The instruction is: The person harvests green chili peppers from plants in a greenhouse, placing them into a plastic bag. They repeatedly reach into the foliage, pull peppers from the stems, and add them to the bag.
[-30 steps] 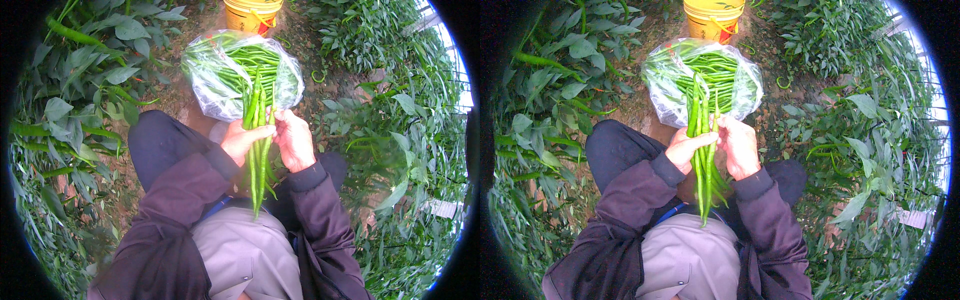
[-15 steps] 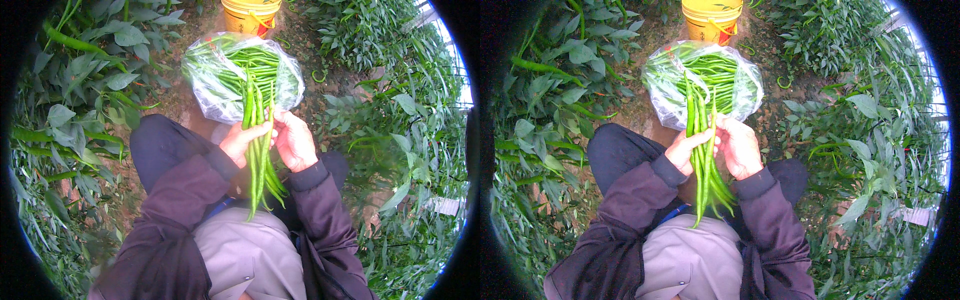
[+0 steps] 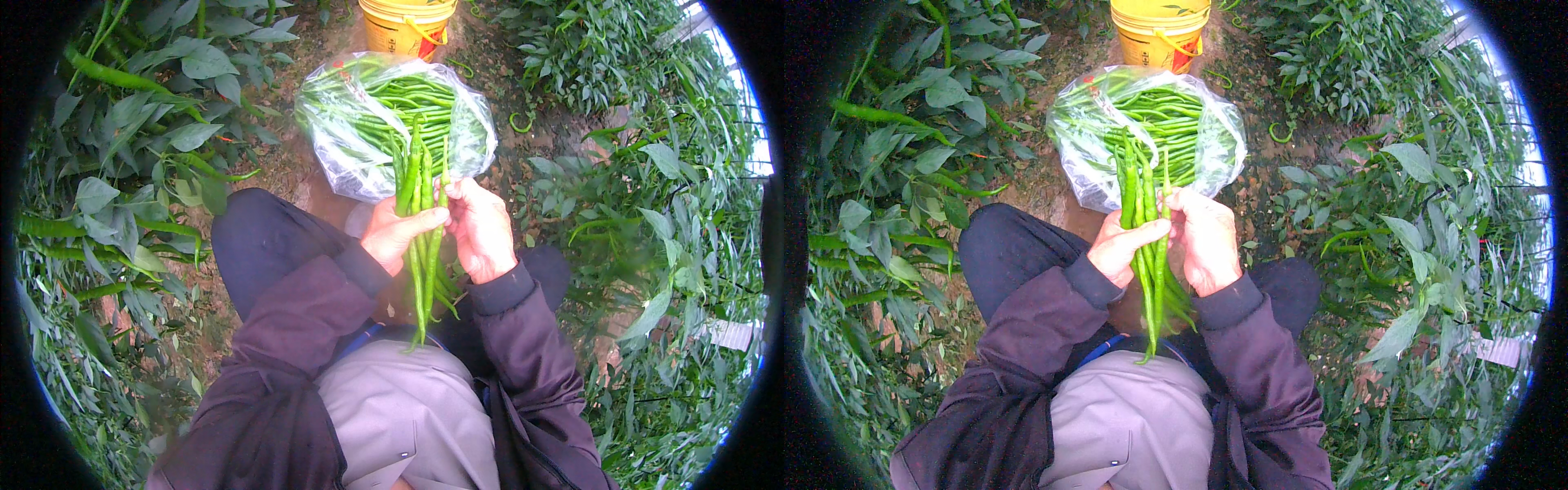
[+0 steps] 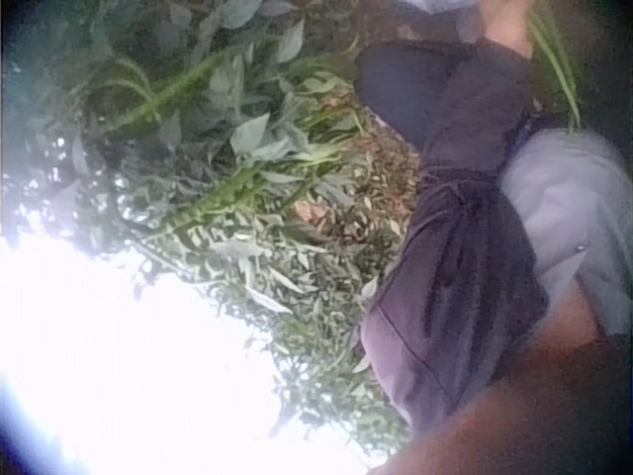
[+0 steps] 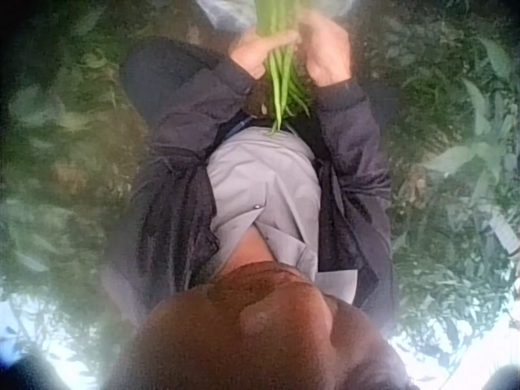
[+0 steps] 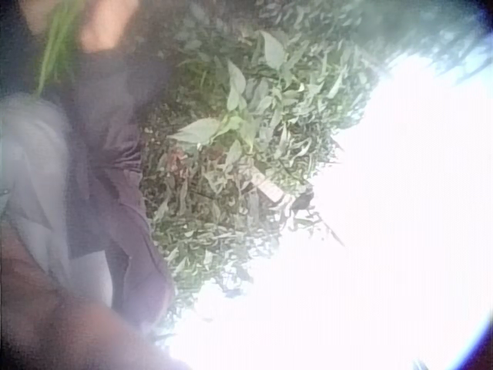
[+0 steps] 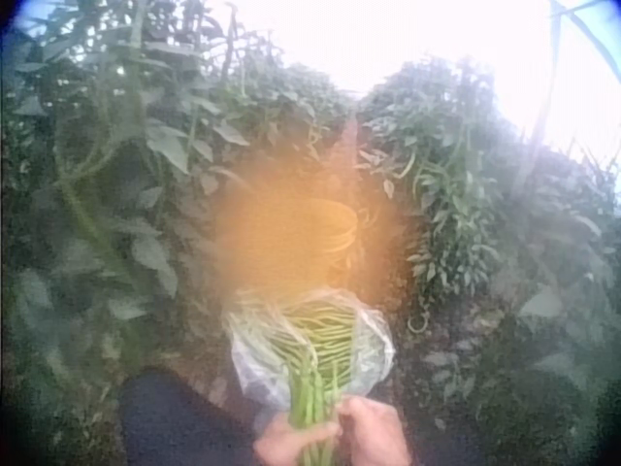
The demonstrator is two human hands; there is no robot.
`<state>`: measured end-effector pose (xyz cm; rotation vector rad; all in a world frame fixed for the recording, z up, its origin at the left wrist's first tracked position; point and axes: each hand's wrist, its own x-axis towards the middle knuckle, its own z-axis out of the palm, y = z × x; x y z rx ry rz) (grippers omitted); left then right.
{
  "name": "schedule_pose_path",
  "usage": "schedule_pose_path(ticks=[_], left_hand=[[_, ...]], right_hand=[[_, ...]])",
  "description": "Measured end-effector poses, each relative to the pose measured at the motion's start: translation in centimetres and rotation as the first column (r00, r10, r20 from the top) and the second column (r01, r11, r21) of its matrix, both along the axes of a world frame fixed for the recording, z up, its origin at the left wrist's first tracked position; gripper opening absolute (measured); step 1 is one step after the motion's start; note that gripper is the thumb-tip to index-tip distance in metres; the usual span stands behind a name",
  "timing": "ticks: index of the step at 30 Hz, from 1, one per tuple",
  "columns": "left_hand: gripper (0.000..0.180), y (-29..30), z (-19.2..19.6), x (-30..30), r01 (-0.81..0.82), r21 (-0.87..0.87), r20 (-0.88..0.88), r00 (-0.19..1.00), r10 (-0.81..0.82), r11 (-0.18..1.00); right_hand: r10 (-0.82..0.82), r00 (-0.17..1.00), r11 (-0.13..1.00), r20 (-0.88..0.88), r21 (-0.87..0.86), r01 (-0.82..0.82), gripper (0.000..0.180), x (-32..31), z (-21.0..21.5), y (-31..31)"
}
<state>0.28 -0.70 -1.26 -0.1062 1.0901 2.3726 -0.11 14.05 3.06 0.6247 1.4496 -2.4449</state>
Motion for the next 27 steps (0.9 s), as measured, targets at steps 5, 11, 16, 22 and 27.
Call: schedule_pose_path(ticks=[5,11,16,22,27], left_hand=[[0.037,0.0,-0.2,0.0,-0.005,0.054,0.006,1.0,0.005,0.999],[0.032,-0.5,-0.2,-0.2,0.028,0.093,0.083,0.996,-0.035,0.995],[0.032,-0.3,-0.1,-0.1,0.022,0.079,0.021,0.999,-0.024,0.997],[0.036,-0.2,0.3,-0.2,0.004,0.084,0.037,0.999,-0.007,0.996],[0.035,0.1,0.3,-0.1,-0.008,0.017,0.021,1.0,0.008,1.0]], right_hand=[[0.028,1.0,0.999,-0.015,-0.024,-0.028,0.02,0.2,-0.1,0.0],[0.052,0.998,0.996,-0.033,-0.077,-0.054,0.027,0.4,0.4,-0.2],[0.036,0.995,0.999,-0.091,-0.015,-0.038,0.026,0.5,0.7,-0.5],[0.034,0.995,0.999,-0.09,-0.014,-0.035,0.022,0.2,0.8,-0.5],[0.014,0.997,1.0,-0.071,0.022,-0.012,0.016,0.2,0.8,-0.4]])
